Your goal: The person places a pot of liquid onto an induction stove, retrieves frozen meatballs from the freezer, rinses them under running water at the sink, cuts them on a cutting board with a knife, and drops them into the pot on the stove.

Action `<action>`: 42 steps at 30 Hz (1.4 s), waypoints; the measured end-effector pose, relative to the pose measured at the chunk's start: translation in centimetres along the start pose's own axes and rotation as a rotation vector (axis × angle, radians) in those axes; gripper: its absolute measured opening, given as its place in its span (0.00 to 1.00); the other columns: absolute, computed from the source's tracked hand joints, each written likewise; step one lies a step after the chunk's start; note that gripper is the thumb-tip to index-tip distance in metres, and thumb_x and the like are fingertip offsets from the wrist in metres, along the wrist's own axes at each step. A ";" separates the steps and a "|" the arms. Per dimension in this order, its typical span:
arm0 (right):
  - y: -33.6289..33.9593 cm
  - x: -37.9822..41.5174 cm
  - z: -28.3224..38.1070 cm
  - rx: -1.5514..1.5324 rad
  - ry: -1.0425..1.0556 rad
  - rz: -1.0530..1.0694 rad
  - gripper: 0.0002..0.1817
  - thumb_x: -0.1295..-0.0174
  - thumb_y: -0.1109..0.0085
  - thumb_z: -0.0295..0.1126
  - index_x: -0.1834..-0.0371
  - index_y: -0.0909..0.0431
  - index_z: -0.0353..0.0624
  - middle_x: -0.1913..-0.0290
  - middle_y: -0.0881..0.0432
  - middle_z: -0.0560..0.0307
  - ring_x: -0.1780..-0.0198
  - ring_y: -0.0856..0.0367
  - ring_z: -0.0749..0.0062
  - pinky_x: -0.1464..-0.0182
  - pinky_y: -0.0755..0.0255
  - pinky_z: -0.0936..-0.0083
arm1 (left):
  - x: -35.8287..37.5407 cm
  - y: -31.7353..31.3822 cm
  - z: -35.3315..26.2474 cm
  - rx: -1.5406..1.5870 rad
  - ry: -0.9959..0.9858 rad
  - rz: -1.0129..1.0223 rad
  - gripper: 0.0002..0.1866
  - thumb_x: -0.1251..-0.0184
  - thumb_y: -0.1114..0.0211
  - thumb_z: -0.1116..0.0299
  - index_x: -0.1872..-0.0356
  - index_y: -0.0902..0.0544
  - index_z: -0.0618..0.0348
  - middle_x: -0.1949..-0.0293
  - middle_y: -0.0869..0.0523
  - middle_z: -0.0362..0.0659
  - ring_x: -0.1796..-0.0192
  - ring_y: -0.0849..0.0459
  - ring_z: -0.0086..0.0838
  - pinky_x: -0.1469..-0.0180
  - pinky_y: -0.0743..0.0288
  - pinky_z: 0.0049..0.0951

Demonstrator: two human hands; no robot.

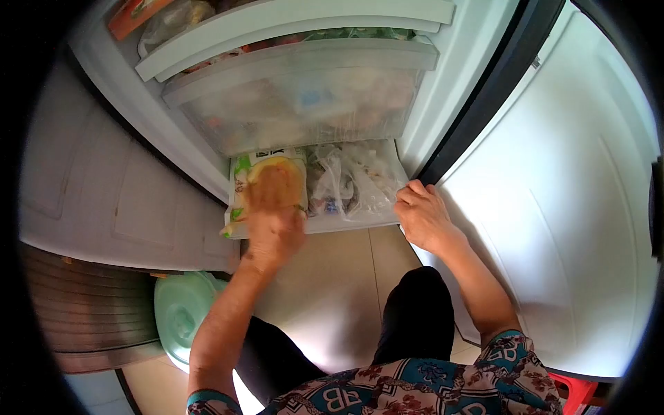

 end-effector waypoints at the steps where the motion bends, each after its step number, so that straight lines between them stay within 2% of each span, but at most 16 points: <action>1: 0.8 0.3 0.7 -0.018 0.059 -0.087 0.04 0.55 0.47 0.22 0.76 0.23 0.39 0.60 0.26 0.60 0.53 0.35 0.68 0.52 0.40 0.71 | -0.3 -0.3 -2.3 0.112 -0.128 0.019 0.30 0.60 0.34 0.73 0.48 0.28 0.62 0.43 0.33 0.57 0.40 0.36 0.52 0.42 0.42 0.50; 2: 1.5 0.5 1.2 -0.035 0.118 -0.174 0.04 0.55 0.47 0.22 0.75 0.23 0.39 0.58 0.26 0.59 0.53 0.35 0.68 0.53 0.41 0.71 | -0.5 -0.6 -4.6 0.225 -0.256 0.037 0.28 0.60 0.33 0.72 0.51 0.26 0.64 0.42 0.34 0.56 0.39 0.37 0.51 0.41 0.44 0.52; 4: 1.4 0.4 1.5 -0.076 0.198 -0.172 0.04 0.55 0.46 0.23 0.75 0.23 0.40 0.58 0.25 0.58 0.53 0.35 0.68 0.54 0.41 0.71 | -0.8 -3.0 -8.1 0.229 -0.252 0.288 0.24 0.58 0.33 0.70 0.54 0.24 0.63 0.43 0.33 0.53 0.37 0.40 0.50 0.40 0.49 0.57; 6: 1.4 0.6 2.1 -0.115 0.276 -0.168 0.04 0.55 0.46 0.24 0.74 0.23 0.40 0.58 0.24 0.57 0.53 0.34 0.67 0.54 0.41 0.71 | -0.3 -7.2 -7.2 0.165 -0.244 0.313 0.19 0.56 0.34 0.71 0.58 0.23 0.63 0.46 0.31 0.52 0.37 0.41 0.49 0.41 0.51 0.59; 8: -0.1 0.3 -1.1 0.065 -0.095 -0.016 0.05 0.54 0.45 0.25 0.73 0.24 0.38 0.61 0.22 0.54 0.53 0.34 0.64 0.56 0.39 0.64 | -0.2 -9.0 -6.7 0.100 -0.238 0.334 0.15 0.55 0.35 0.71 0.62 0.22 0.63 0.48 0.29 0.52 0.36 0.43 0.49 0.41 0.52 0.61; 12: 2.0 -0.6 -0.7 0.063 -0.258 -0.090 0.07 0.49 0.45 0.27 0.68 0.25 0.36 0.66 0.22 0.53 0.58 0.29 0.59 0.57 0.35 0.64 | 0.8 -7.4 -6.8 0.076 -0.234 0.429 0.05 0.53 0.40 0.73 0.73 0.21 0.60 0.59 0.24 0.52 0.40 0.38 0.48 0.42 0.52 0.61; 15: 6.6 -2.6 1.1 -0.218 0.077 -0.619 0.11 0.44 0.50 0.28 0.60 0.27 0.34 0.62 0.22 0.48 0.62 0.26 0.52 0.58 0.31 0.66 | 1.5 -6.6 -6.8 0.053 -0.243 0.445 0.03 0.52 0.41 0.73 0.76 0.21 0.59 0.64 0.24 0.50 0.45 0.34 0.46 0.44 0.49 0.57; 16: 6.1 -3.6 1.0 -0.217 0.074 -0.617 0.11 0.44 0.50 0.28 0.60 0.27 0.34 0.62 0.22 0.48 0.62 0.26 0.52 0.58 0.31 0.66 | 1.7 -6.0 -7.3 0.017 -0.300 0.372 0.03 0.51 0.39 0.71 0.77 0.22 0.58 0.67 0.24 0.47 0.48 0.31 0.42 0.46 0.45 0.55; 17: 3.5 -5.6 0.6 -0.305 0.009 -0.318 0.12 0.44 0.49 0.28 0.58 0.27 0.34 0.60 0.23 0.46 0.59 0.27 0.51 0.55 0.31 0.66 | 1.9 -6.1 -7.5 0.019 -0.303 0.369 0.03 0.51 0.39 0.71 0.77 0.22 0.58 0.67 0.24 0.47 0.48 0.31 0.42 0.46 0.45 0.55; 18: 0.5 -6.6 0.4 -0.387 -0.056 -0.015 0.14 0.45 0.49 0.29 0.56 0.27 0.35 0.58 0.24 0.45 0.56 0.27 0.50 0.53 0.32 0.65 | 2.0 -6.1 -7.5 0.052 -0.292 0.348 0.04 0.51 0.39 0.71 0.76 0.22 0.59 0.68 0.24 0.47 0.49 0.31 0.42 0.47 0.45 0.53; 22: -0.8 -6.8 -3.0 -0.120 -0.225 -0.145 0.17 0.46 0.47 0.31 0.53 0.29 0.37 0.55 0.25 0.42 0.50 0.30 0.50 0.49 0.34 0.63 | 1.8 -5.7 -7.0 0.123 -0.220 0.290 0.07 0.51 0.37 0.70 0.71 0.23 0.61 0.66 0.24 0.48 0.51 0.29 0.40 0.47 0.43 0.48; 25: -1.6 -7.3 -4.6 -0.171 -0.305 -0.077 0.14 0.48 0.44 0.31 0.60 0.27 0.35 0.55 0.25 0.44 0.47 0.32 0.48 0.48 0.35 0.59 | 1.7 -6.9 -6.7 0.182 -0.120 0.420 0.11 0.52 0.35 0.69 0.68 0.24 0.63 0.63 0.25 0.48 0.52 0.29 0.40 0.48 0.41 0.44; 31: -2.7 -9.0 -6.9 -0.488 -0.338 0.010 0.10 0.50 0.44 0.30 0.67 0.25 0.35 0.64 0.22 0.43 0.61 0.24 0.54 0.58 0.31 0.65 | -1.7 -6.3 -8.2 0.298 -0.130 0.178 0.28 0.52 0.32 0.67 0.50 0.31 0.68 0.48 0.31 0.57 0.43 0.33 0.48 0.46 0.39 0.47; 33: -2.9 -8.9 -7.2 -0.740 -0.316 -0.061 0.07 0.55 0.44 0.25 0.73 0.25 0.34 0.69 0.22 0.44 0.69 0.24 0.59 0.64 0.32 0.69 | -1.9 -7.5 -7.9 0.308 -0.047 0.264 0.32 0.53 0.32 0.65 0.47 0.35 0.68 0.44 0.34 0.58 0.40 0.37 0.50 0.45 0.41 0.49; 40: -1.8 -4.8 -3.5 -0.803 -0.163 0.005 0.04 0.59 0.46 0.22 0.79 0.29 0.32 0.73 0.26 0.48 0.70 0.27 0.60 0.62 0.33 0.70 | -2.4 -8.8 -6.8 0.305 0.097 0.461 0.42 0.57 0.29 0.58 0.39 0.39 0.57 0.37 0.44 0.59 0.33 0.50 0.54 0.42 0.48 0.59; 42: -1.6 -3.9 -1.3 -0.567 0.142 -0.114 0.04 0.58 0.46 0.22 0.81 0.30 0.32 0.74 0.28 0.49 0.68 0.29 0.56 0.59 0.34 0.67 | -2.2 -10.0 -6.7 0.287 0.087 0.488 0.39 0.56 0.29 0.58 0.41 0.37 0.55 0.37 0.43 0.58 0.33 0.50 0.53 0.42 0.49 0.60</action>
Point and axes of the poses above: each hand's wrist, its own x-axis away from the middle knuckle, its own y-axis out of the back of the hand, z = x × y, the point moved 8 cm from there along -x, towards the middle knuckle
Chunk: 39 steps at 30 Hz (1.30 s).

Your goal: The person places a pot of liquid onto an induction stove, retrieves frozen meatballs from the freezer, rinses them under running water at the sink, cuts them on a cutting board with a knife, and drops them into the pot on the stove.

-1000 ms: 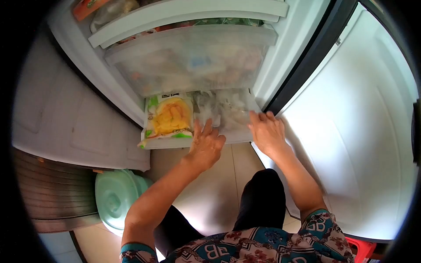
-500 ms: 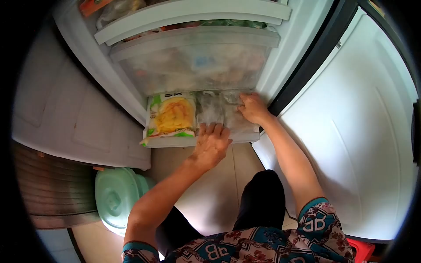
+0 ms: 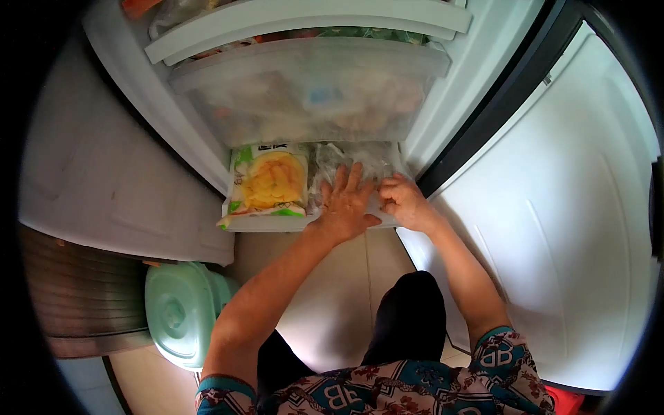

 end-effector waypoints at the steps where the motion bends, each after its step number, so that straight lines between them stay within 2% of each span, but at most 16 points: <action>1: 0.0 0.2 -0.3 0.035 -0.033 0.024 0.06 0.54 0.45 0.24 0.82 0.30 0.33 0.73 0.27 0.50 0.64 0.29 0.52 0.56 0.35 0.64 | -0.1 -0.4 0.2 -0.023 0.000 0.021 0.37 0.56 0.30 0.57 0.42 0.34 0.53 0.38 0.42 0.57 0.33 0.49 0.52 0.42 0.50 0.61; 5: 0.8 0.6 -0.8 0.035 -0.251 0.094 0.06 0.50 0.46 0.27 0.78 0.28 0.35 0.72 0.26 0.49 0.60 0.28 0.53 0.56 0.35 0.64 | 0.9 -1.0 0.3 -0.068 -0.048 0.039 0.30 0.55 0.31 0.55 0.49 0.28 0.56 0.41 0.38 0.57 0.35 0.46 0.51 0.42 0.52 0.60; 7: 1.7 0.7 -2.5 0.122 -0.595 -0.015 0.07 0.49 0.44 0.30 0.73 0.28 0.37 0.72 0.26 0.48 0.57 0.28 0.56 0.57 0.35 0.63 | 2.3 -0.7 -0.3 -0.184 -0.031 -0.010 0.24 0.54 0.32 0.54 0.57 0.23 0.58 0.45 0.36 0.60 0.38 0.43 0.53 0.43 0.52 0.58; 8: 1.7 0.2 -2.3 0.125 -0.599 -0.009 0.07 0.49 0.44 0.30 0.73 0.28 0.37 0.72 0.26 0.48 0.57 0.28 0.56 0.57 0.35 0.63 | 2.7 -0.5 -0.7 -0.176 -0.029 -0.008 0.24 0.54 0.32 0.54 0.57 0.23 0.58 0.45 0.36 0.60 0.38 0.43 0.53 0.43 0.52 0.58; 10: 1.6 -0.5 -2.0 0.264 -0.630 0.040 0.11 0.50 0.43 0.29 0.62 0.27 0.41 0.63 0.23 0.47 0.51 0.28 0.56 0.53 0.33 0.63 | 3.4 -0.1 -1.2 -0.254 0.023 0.018 0.24 0.53 0.33 0.53 0.58 0.22 0.58 0.45 0.36 0.65 0.38 0.45 0.58 0.43 0.53 0.59; 11: 1.2 -0.6 -2.4 0.265 -0.629 0.043 0.11 0.50 0.43 0.29 0.62 0.27 0.41 0.63 0.23 0.47 0.51 0.28 0.56 0.53 0.33 0.63 | 3.7 -0.1 -1.1 -0.253 0.025 0.018 0.24 0.53 0.33 0.53 0.58 0.22 0.58 0.45 0.36 0.65 0.38 0.45 0.58 0.43 0.53 0.59; 13: 1.8 -2.1 0.9 0.447 -0.133 -0.209 0.15 0.51 0.43 0.29 0.58 0.27 0.42 0.54 0.25 0.47 0.48 0.29 0.56 0.50 0.33 0.64 | 4.1 -0.5 -1.3 -0.302 -0.013 0.021 0.23 0.53 0.33 0.53 0.59 0.22 0.58 0.44 0.38 0.69 0.37 0.48 0.61 0.43 0.54 0.62; 16: 0.5 -2.1 -0.9 0.364 -0.257 0.018 0.17 0.52 0.45 0.28 0.55 0.27 0.42 0.50 0.28 0.49 0.47 0.30 0.57 0.48 0.33 0.64 | 4.3 -0.2 -1.6 -0.329 -0.052 -0.053 0.23 0.55 0.32 0.53 0.63 0.21 0.60 0.43 0.41 0.70 0.37 0.50 0.63 0.44 0.55 0.64; 20: 1.2 -1.2 -2.4 0.405 -0.440 0.057 0.17 0.52 0.48 0.28 0.56 0.27 0.38 0.51 0.27 0.47 0.49 0.29 0.52 0.49 0.34 0.61 | 4.2 0.9 -1.7 -0.306 -0.038 -0.079 0.21 0.55 0.32 0.54 0.67 0.20 0.62 0.42 0.41 0.68 0.35 0.51 0.60 0.43 0.55 0.64; 23: 1.5 -1.8 -2.9 0.310 -0.411 0.042 0.15 0.52 0.49 0.27 0.59 0.26 0.38 0.56 0.24 0.44 0.52 0.27 0.51 0.50 0.33 0.60 | 3.5 1.6 -2.1 -0.331 -0.136 -0.071 0.19 0.55 0.31 0.55 0.70 0.19 0.62 0.41 0.40 0.65 0.34 0.51 0.57 0.41 0.55 0.62; 25: 2.3 -2.0 -3.0 0.341 -0.502 -0.027 0.05 0.52 0.49 0.24 0.72 0.26 0.38 0.68 0.23 0.43 0.61 0.25 0.47 0.57 0.32 0.58 | 3.2 0.3 -3.1 -0.327 -0.410 -0.004 0.16 0.50 0.35 0.57 0.69 0.19 0.61 0.42 0.36 0.61 0.34 0.49 0.56 0.39 0.57 0.58; 29: 3.9 -2.8 -3.6 0.438 -0.487 -0.231 0.04 0.52 0.49 0.24 0.73 0.27 0.37 0.72 0.23 0.43 0.63 0.24 0.47 0.60 0.31 0.57 | 2.4 -1.8 -1.2 -0.298 -0.305 0.061 0.15 0.50 0.35 0.59 0.69 0.19 0.60 0.43 0.35 0.63 0.36 0.46 0.56 0.37 0.58 0.55; 31: 4.9 -2.9 -3.4 0.510 -0.559 -0.255 0.04 0.51 0.49 0.24 0.72 0.26 0.37 0.69 0.23 0.43 0.62 0.24 0.49 0.61 0.31 0.58 | 2.4 -1.3 -0.3 -0.242 -0.112 0.155 0.17 0.47 0.38 0.58 0.63 0.21 0.61 0.44 0.35 0.65 0.37 0.44 0.57 0.38 0.59 0.59; 35: 4.5 -3.2 -1.0 0.591 -0.458 -0.263 0.08 0.51 0.45 0.24 0.66 0.25 0.36 0.67 0.22 0.40 0.60 0.22 0.51 0.59 0.29 0.60 | 3.8 -1.5 -0.6 -0.396 -0.122 0.071 0.18 0.43 0.42 0.57 0.57 0.24 0.61 0.43 0.36 0.67 0.37 0.44 0.58 0.39 0.61 0.62; 37: 2.8 -4.1 2.2 0.327 -0.059 -0.271 0.10 0.53 0.50 0.21 0.65 0.25 0.37 0.64 0.23 0.44 0.63 0.24 0.48 0.60 0.30 0.60 | 4.0 -1.9 -1.2 -0.370 -0.133 0.076 0.18 0.40 0.45 0.57 0.55 0.25 0.60 0.43 0.37 0.67 0.38 0.43 0.59 0.40 0.61 0.64; 39: -1.6 -5.1 1.4 0.340 -0.127 0.191 0.14 0.52 0.51 0.22 0.60 0.25 0.39 0.59 0.24 0.45 0.56 0.26 0.47 0.55 0.31 0.60 | 4.0 -2.1 -1.4 -0.402 -0.121 0.113 0.21 0.41 0.44 0.55 0.53 0.26 0.58 0.42 0.38 0.66 0.37 0.44 0.58 0.40 0.58 0.63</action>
Point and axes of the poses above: each hand's wrist, its own x-axis away from the middle knuckle, its own y-axis out of the back of the hand, z = x × y, the point moved 8 cm from there along -x, towards the middle knuckle
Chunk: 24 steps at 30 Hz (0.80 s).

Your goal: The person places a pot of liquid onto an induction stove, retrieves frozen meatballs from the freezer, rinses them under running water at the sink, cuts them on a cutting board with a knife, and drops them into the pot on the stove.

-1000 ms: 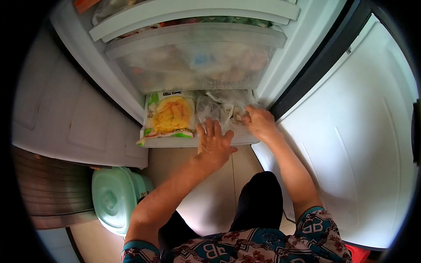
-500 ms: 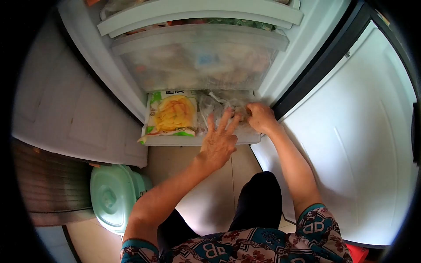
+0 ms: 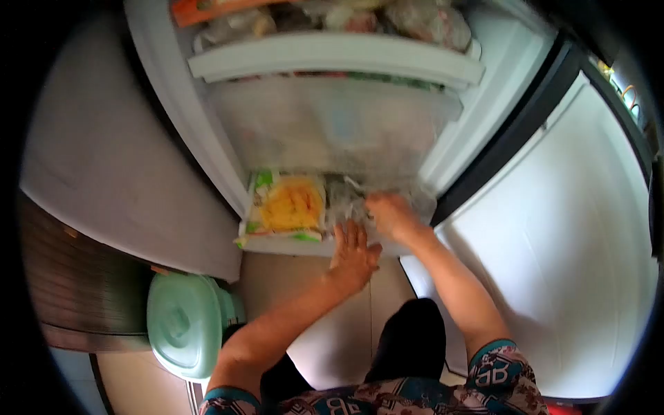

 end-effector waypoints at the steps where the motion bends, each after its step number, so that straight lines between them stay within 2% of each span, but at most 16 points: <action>1: -1.0 0.0 -0.6 0.127 0.003 -0.072 0.15 0.51 0.50 0.25 0.57 0.26 0.40 0.55 0.26 0.46 0.53 0.29 0.48 0.53 0.33 0.60 | 0.0 -0.2 0.2 -0.022 0.011 0.051 0.23 0.42 0.43 0.53 0.50 0.26 0.56 0.41 0.39 0.66 0.37 0.45 0.58 0.41 0.55 0.63; 2: -1.7 0.0 -1.2 0.250 0.008 -0.147 0.16 0.49 0.49 0.29 0.55 0.26 0.41 0.51 0.28 0.46 0.49 0.31 0.48 0.50 0.34 0.60 | 0.1 -0.4 0.3 -0.051 0.033 0.025 0.23 0.42 0.43 0.53 0.50 0.26 0.56 0.41 0.39 0.66 0.37 0.45 0.58 0.41 0.55 0.63; 3: -0.8 0.0 -0.9 0.262 0.037 -0.180 0.16 0.49 0.49 0.29 0.55 0.26 0.41 0.51 0.28 0.46 0.49 0.31 0.48 0.50 0.34 0.60 | 0.2 -0.7 0.1 -0.070 0.021 -0.019 0.21 0.42 0.43 0.55 0.52 0.26 0.57 0.43 0.37 0.66 0.38 0.43 0.58 0.41 0.55 0.63; 4: -0.9 -0.1 -1.9 0.166 -0.090 -0.076 0.16 0.48 0.49 0.34 0.57 0.24 0.41 0.48 0.28 0.48 0.44 0.36 0.50 0.44 0.40 0.61 | 0.2 -0.4 0.2 -0.083 0.006 -0.054 0.19 0.41 0.43 0.58 0.53 0.25 0.57 0.44 0.35 0.66 0.39 0.41 0.59 0.42 0.54 0.63; 6: -0.5 -0.4 -2.3 0.066 -0.217 0.036 0.17 0.46 0.48 0.39 0.58 0.23 0.41 0.46 0.29 0.49 0.39 0.40 0.53 0.39 0.46 0.62 | 0.2 0.0 0.5 -0.103 0.002 -0.096 0.16 0.43 0.43 0.61 0.56 0.25 0.58 0.46 0.34 0.67 0.40 0.40 0.59 0.42 0.53 0.63; 8: 0.1 0.1 -2.6 0.089 -0.330 0.071 0.24 0.50 0.46 0.45 0.55 0.24 0.39 0.43 0.32 0.44 0.40 0.37 0.52 0.40 0.43 0.63 | 0.8 -0.2 0.1 -0.094 -0.027 -0.110 0.13 0.44 0.43 0.65 0.59 0.24 0.58 0.48 0.33 0.67 0.41 0.38 0.60 0.42 0.52 0.62; 9: 0.3 0.0 -3.0 0.082 -0.348 0.099 0.24 0.50 0.46 0.45 0.55 0.24 0.39 0.43 0.32 0.44 0.40 0.37 0.52 0.40 0.43 0.63 | 1.0 0.3 0.0 -0.118 -0.019 -0.157 0.11 0.46 0.43 0.67 0.62 0.24 0.59 0.49 0.32 0.67 0.42 0.37 0.60 0.42 0.52 0.62; 11: -0.8 -0.3 -4.5 -0.037 -0.433 0.349 0.28 0.54 0.44 0.51 0.57 0.24 0.38 0.48 0.31 0.38 0.46 0.32 0.49 0.48 0.34 0.62 | 1.0 0.6 -0.3 -0.112 -0.026 -0.193 0.10 0.48 0.43 0.69 0.65 0.24 0.59 0.51 0.31 0.68 0.43 0.36 0.59 0.43 0.51 0.62; 12: -1.6 0.5 -4.5 -0.038 -0.455 0.372 0.28 0.54 0.44 0.51 0.57 0.24 0.38 0.48 0.31 0.38 0.46 0.32 0.49 0.48 0.34 0.62 | 0.9 0.5 -0.3 -0.116 -0.022 -0.186 0.09 0.49 0.43 0.70 0.65 0.24 0.59 0.51 0.31 0.68 0.44 0.35 0.58 0.43 0.50 0.62; 14: -0.3 -0.5 -3.6 0.134 -0.332 0.129 0.26 0.55 0.44 0.51 0.61 0.22 0.39 0.52 0.28 0.36 0.49 0.28 0.48 0.49 0.33 0.62 | 0.6 0.6 -0.1 -0.153 0.005 -0.249 0.08 0.49 0.44 0.70 0.68 0.24 0.59 0.52 0.30 0.68 0.45 0.33 0.56 0.44 0.48 0.60; 15: -1.2 -0.6 -4.0 0.139 -0.335 0.140 0.26 0.55 0.44 0.51 0.61 0.22 0.39 0.52 0.28 0.36 0.49 0.28 0.48 0.49 0.33 0.62 | 0.6 0.9 -0.1 -0.141 0.007 -0.248 0.08 0.49 0.44 0.70 0.68 0.24 0.59 0.52 0.30 0.68 0.45 0.33 0.56 0.44 0.48 0.60; 18: -1.5 -0.9 -3.9 0.166 -0.295 -0.022 0.25 0.54 0.44 0.47 0.66 0.22 0.31 0.58 0.24 0.36 0.51 0.26 0.49 0.51 0.30 0.64 | 0.4 0.5 0.1 -0.106 0.017 -0.123 0.07 0.51 0.44 0.71 0.70 0.24 0.60 0.54 0.30 0.68 0.46 0.33 0.56 0.45 0.47 0.58; 20: -0.8 -1.2 -3.3 0.249 -0.298 0.001 0.24 0.55 0.44 0.46 0.67 0.21 0.32 0.59 0.23 0.35 0.55 0.24 0.48 0.53 0.29 0.63 | 0.4 0.2 0.1 -0.100 0.029 -0.190 0.07 0.52 0.43 0.71 0.71 0.23 0.60 0.56 0.29 0.68 0.49 0.32 0.56 0.44 0.47 0.57; 24: -1.0 -1.7 -2.6 0.229 -0.269 0.052 0.23 0.55 0.44 0.45 0.67 0.21 0.34 0.62 0.22 0.36 0.56 0.24 0.47 0.54 0.29 0.63 | 0.6 0.6 0.2 -0.072 0.033 -0.299 0.06 0.53 0.43 0.71 0.74 0.23 0.60 0.58 0.29 0.67 0.50 0.31 0.56 0.44 0.47 0.56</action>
Point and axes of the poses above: each hand's wrist, its own x-axis away from the middle knuckle, its own y-axis out of the back of the hand, z = x × y, the point moved 8 cm from there along -x, towards the middle knuckle
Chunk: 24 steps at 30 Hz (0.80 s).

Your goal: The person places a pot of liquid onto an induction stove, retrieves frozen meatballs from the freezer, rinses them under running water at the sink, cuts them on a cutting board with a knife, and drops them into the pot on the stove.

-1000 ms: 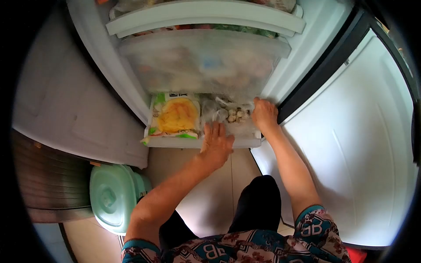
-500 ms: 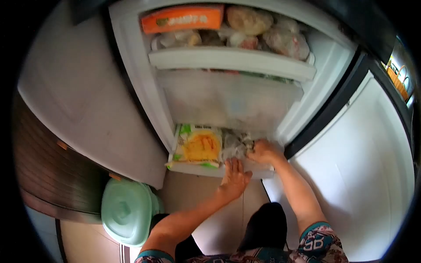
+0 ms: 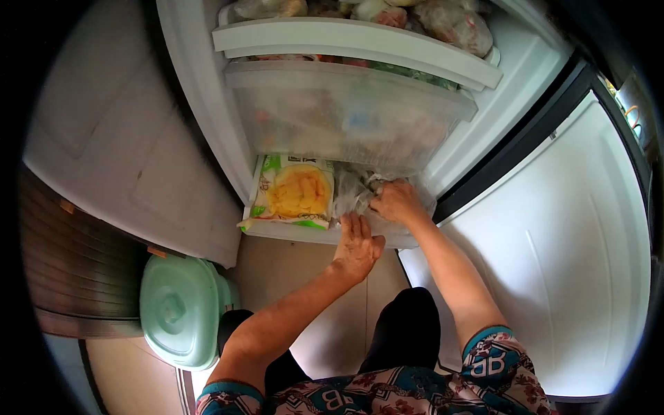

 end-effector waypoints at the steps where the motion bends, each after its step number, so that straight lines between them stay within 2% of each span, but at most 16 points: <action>1: -0.1 -0.1 -0.6 -0.051 -0.040 -0.038 0.22 0.55 0.44 0.45 0.68 0.20 0.34 0.63 0.22 0.36 0.57 0.23 0.47 0.55 0.29 0.62 | 0.0 0.0 0.0 0.018 -0.009 -0.003 0.05 0.54 0.43 0.71 0.75 0.23 0.60 0.59 0.28 0.66 0.50 0.32 0.56 0.44 0.47 0.56; 3: 0.0 -0.3 -1.1 -0.100 -0.072 -0.079 0.20 0.56 0.44 0.44 0.69 0.20 0.35 0.64 0.21 0.37 0.58 0.23 0.47 0.56 0.29 0.61 | -0.1 -0.2 0.3 0.032 -0.010 -0.010 0.04 0.55 0.42 0.71 0.77 0.23 0.59 0.59 0.28 0.65 0.50 0.32 0.56 0.44 0.46 0.55; 5: 0.0 0.1 -1.0 -0.061 -0.055 -0.110 0.18 0.55 0.45 0.42 0.72 0.20 0.36 0.64 0.21 0.37 0.59 0.22 0.48 0.57 0.29 0.59 | 0.3 0.4 0.2 0.027 -0.020 -0.176 0.04 0.57 0.41 0.71 0.80 0.25 0.59 0.62 0.28 0.63 0.51 0.32 0.54 0.45 0.46 0.54; 6: 0.1 0.2 -0.9 -0.054 -0.057 -0.117 0.18 0.55 0.45 0.42 0.72 0.20 0.36 0.64 0.21 0.37 0.59 0.22 0.48 0.57 0.29 0.59 | 0.2 0.8 0.1 0.026 -0.021 -0.186 0.04 0.57 0.41 0.71 0.80 0.25 0.59 0.62 0.28 0.63 0.51 0.32 0.54 0.45 0.46 0.54; 8: 1.5 0.4 0.3 0.073 0.056 -0.299 0.17 0.53 0.47 0.39 0.68 0.21 0.37 0.62 0.22 0.37 0.58 0.23 0.48 0.55 0.30 0.60 | 0.0 -0.1 0.0 0.046 -0.026 -0.021 0.05 0.57 0.41 0.71 0.78 0.26 0.59 0.63 0.28 0.61 0.53 0.33 0.53 0.45 0.46 0.54; 9: 2.1 0.0 0.5 0.081 0.067 -0.329 0.17 0.53 0.47 0.39 0.68 0.21 0.37 0.62 0.22 0.37 0.58 0.23 0.48 0.55 0.30 0.60 | 0.2 -1.4 -0.3 0.023 -0.022 -0.044 0.05 0.57 0.41 0.71 0.78 0.26 0.59 0.63 0.28 0.61 0.53 0.33 0.53 0.45 0.46 0.54; 10: 0.7 -1.0 0.6 0.089 0.069 -0.094 0.16 0.52 0.48 0.37 0.64 0.22 0.37 0.60 0.22 0.37 0.56 0.24 0.49 0.54 0.31 0.61 | 0.4 -4.3 -0.9 0.006 -0.039 -0.029 0.05 0.56 0.42 0.71 0.76 0.26 0.60 0.63 0.29 0.61 0.53 0.33 0.52 0.44 0.46 0.54; 11: -1.0 -1.7 0.6 0.097 0.068 0.143 0.16 0.51 0.49 0.35 0.61 0.23 0.38 0.58 0.23 0.37 0.54 0.25 0.49 0.52 0.32 0.61 | 0.2 -4.1 -0.7 -0.016 -0.048 -0.034 0.05 0.56 0.42 0.71 0.75 0.26 0.60 0.63 0.29 0.60 0.54 0.33 0.52 0.44 0.46 0.54; 12: -2.0 -2.5 0.1 0.082 0.048 0.078 0.16 0.51 0.50 0.33 0.60 0.24 0.38 0.59 0.23 0.38 0.54 0.25 0.49 0.52 0.32 0.61 | -0.1 -3.9 -0.4 -0.039 -0.057 -0.040 0.06 0.55 0.42 0.71 0.75 0.26 0.60 0.63 0.29 0.60 0.54 0.33 0.52 0.43 0.46 0.54; 14: -2.5 -3.0 -0.1 0.065 0.024 -0.003 0.16 0.52 0.50 0.31 0.59 0.24 0.38 0.59 0.22 0.39 0.54 0.24 0.50 0.52 0.32 0.61 | 0.2 0.2 -0.1 0.012 -0.020 0.019 0.08 0.55 0.42 0.71 0.71 0.25 0.60 0.62 0.29 0.60 0.54 0.33 0.52 0.43 0.48 0.56; 17: -0.6 -2.3 0.7 0.063 0.035 -0.024 0.13 0.53 0.50 0.27 0.63 0.23 0.37 0.61 0.22 0.39 0.55 0.24 0.50 0.53 0.32 0.61 | 0.3 0.5 -0.3 -0.021 -0.023 -0.020 0.07 0.55 0.42 0.70 0.72 0.24 0.61 0.62 0.28 0.61 0.53 0.32 0.53 0.44 0.48 0.57; 19: -0.5 -2.4 0.5 0.011 -0.015 -0.048 0.13 0.56 0.47 0.28 0.66 0.23 0.37 0.66 0.21 0.40 0.58 0.24 0.49 0.56 0.31 0.58 | 0.3 0.1 -0.2 -0.005 -0.034 -0.022 0.08 0.54 0.42 0.70 0.71 0.23 0.61 0.60 0.28 0.63 0.51 0.32 0.55 0.44 0.49 0.59; 22: 0.0 -1.9 1.0 -0.030 0.062 -0.102 0.13 0.58 0.46 0.27 0.66 0.23 0.37 0.68 0.21 0.40 0.58 0.24 0.49 0.56 0.32 0.58 | 0.3 -0.4 -0.1 0.065 -0.011 0.042 0.09 0.54 0.42 0.71 0.70 0.22 0.61 0.60 0.27 0.64 0.49 0.33 0.57 0.44 0.48 0.58; 23: -0.1 -1.5 0.9 -0.030 0.063 -0.109 0.13 0.58 0.46 0.27 0.66 0.23 0.37 0.68 0.21 0.40 0.58 0.24 0.49 0.56 0.32 0.58 | 0.3 -0.1 -0.1 0.049 -0.021 -0.003 0.09 0.55 0.42 0.71 0.69 0.22 0.61 0.61 0.27 0.63 0.50 0.33 0.57 0.45 0.46 0.58; 24: 0.4 -1.0 1.3 0.003 0.136 -0.212 0.13 0.58 0.46 0.27 0.66 0.23 0.37 0.67 0.21 0.41 0.58 0.24 0.49 0.57 0.31 0.59 | 0.3 0.1 -0.2 0.033 -0.030 -0.047 0.10 0.55 0.43 0.71 0.69 0.22 0.60 0.63 0.27 0.61 0.51 0.33 0.56 0.46 0.45 0.57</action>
Point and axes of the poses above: each hand's wrist, its own x-axis away from the middle knuckle, its own y-axis out of the back of the hand, z = x × y, the point moved 8 cm from there along -x, towards the middle knuckle
